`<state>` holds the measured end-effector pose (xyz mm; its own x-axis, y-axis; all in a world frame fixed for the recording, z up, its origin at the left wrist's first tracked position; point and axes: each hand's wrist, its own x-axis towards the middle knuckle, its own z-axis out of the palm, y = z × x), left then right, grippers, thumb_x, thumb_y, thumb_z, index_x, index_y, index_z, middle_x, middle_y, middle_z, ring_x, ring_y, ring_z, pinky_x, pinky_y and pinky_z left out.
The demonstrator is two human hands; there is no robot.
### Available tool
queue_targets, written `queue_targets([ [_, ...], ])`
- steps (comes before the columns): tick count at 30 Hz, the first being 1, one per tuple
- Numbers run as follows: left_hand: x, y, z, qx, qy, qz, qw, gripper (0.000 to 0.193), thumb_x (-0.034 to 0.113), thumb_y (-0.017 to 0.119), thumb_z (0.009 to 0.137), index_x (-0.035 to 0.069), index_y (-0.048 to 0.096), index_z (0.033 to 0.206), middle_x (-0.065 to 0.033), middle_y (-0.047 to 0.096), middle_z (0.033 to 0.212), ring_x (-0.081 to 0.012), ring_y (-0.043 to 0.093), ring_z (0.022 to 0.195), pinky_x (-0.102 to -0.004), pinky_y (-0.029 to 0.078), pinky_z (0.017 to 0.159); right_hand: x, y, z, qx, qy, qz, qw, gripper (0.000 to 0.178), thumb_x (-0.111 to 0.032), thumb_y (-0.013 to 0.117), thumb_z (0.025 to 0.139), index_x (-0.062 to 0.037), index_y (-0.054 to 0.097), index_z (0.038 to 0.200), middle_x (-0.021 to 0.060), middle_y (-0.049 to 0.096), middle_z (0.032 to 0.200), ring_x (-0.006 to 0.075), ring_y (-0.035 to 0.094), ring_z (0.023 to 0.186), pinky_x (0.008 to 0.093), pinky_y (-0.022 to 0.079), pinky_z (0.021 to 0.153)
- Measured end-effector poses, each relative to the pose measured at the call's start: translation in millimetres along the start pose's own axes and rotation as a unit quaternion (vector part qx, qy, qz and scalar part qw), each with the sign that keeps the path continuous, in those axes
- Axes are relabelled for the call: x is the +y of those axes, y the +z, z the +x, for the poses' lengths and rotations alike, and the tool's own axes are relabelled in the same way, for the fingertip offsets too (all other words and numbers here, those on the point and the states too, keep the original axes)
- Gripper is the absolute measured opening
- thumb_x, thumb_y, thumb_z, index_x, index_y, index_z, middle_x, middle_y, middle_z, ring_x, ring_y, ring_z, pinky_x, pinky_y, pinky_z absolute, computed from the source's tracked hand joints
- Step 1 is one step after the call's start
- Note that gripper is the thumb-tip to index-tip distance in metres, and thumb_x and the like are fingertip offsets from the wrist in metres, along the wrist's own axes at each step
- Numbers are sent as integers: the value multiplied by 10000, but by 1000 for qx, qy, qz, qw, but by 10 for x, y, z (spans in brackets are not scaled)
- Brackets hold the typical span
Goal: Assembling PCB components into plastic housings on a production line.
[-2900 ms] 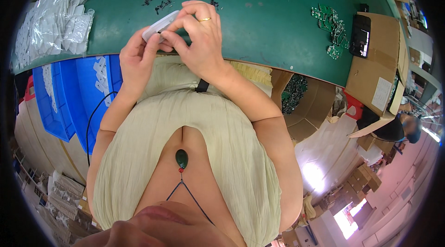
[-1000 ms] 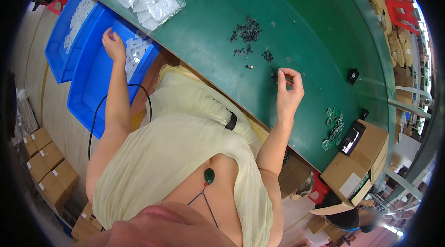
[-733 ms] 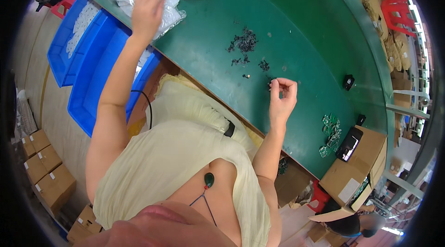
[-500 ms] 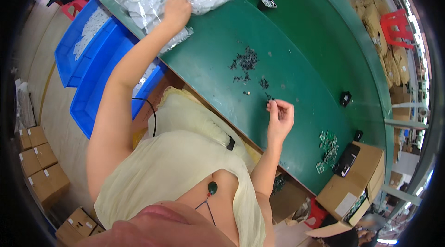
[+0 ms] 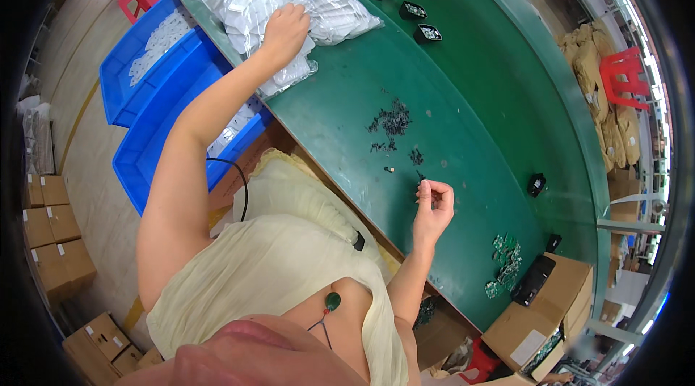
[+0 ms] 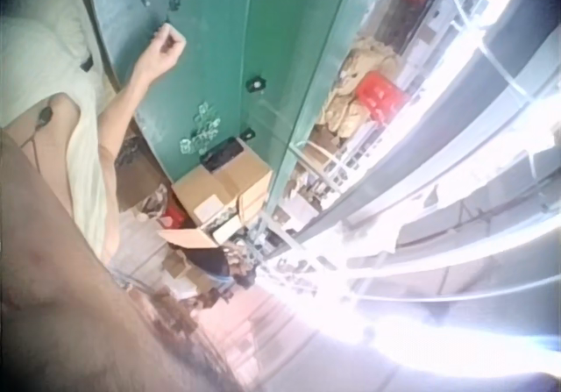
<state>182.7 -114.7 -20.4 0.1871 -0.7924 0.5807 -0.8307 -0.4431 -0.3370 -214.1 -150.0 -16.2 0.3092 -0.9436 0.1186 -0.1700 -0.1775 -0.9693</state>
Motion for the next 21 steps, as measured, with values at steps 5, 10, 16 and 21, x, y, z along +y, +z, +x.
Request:
queue_targets([
  [5, 156, -584, -112, 155, -108, -220, 957, 116, 74, 612, 663, 79, 513, 723, -62, 482, 725, -233, 518, 687, -331, 429, 558, -27, 64, -20, -24, 31, 70, 997, 82, -87, 585, 837, -22, 537, 847, 34, 570, 734, 75, 521, 633, 187, 428, 552],
  [10, 687, -1112, -388, 161, -47, -400, 901, 126, 77, 635, 681, 73, 519, 730, -65, 503, 755, -224, 536, 612, -311, 434, 484, -209, 251, -54, -101, 102, 191, 971, 84, -112, 550, 861, -32, 532, 880, 95, 586, 905, 139, 576, 751, 222, 466, 597],
  [16, 1312, -1341, -603, 160, 22, -501, 850, 159, 113, 641, 643, 60, 507, 709, -85, 515, 864, -235, 531, 755, -342, 446, 598, -390, 480, -124, -196, 144, 354, 903, 107, -141, 537, 867, -57, 507, 926, 128, 508, 1136, 210, 550, 966, 353, 500, 780],
  [21, 1482, -1461, -697, 169, 93, -569, 799, 155, 57, 639, 646, 37, 556, 775, -94, 558, 963, -263, 549, 885, -374, 459, 750, -338, 422, -164, -197, 134, 396, 887, 112, -146, 530, 875, -58, 473, 916, 63, 521, 1026, 167, 538, 927, 344, 484, 784],
])
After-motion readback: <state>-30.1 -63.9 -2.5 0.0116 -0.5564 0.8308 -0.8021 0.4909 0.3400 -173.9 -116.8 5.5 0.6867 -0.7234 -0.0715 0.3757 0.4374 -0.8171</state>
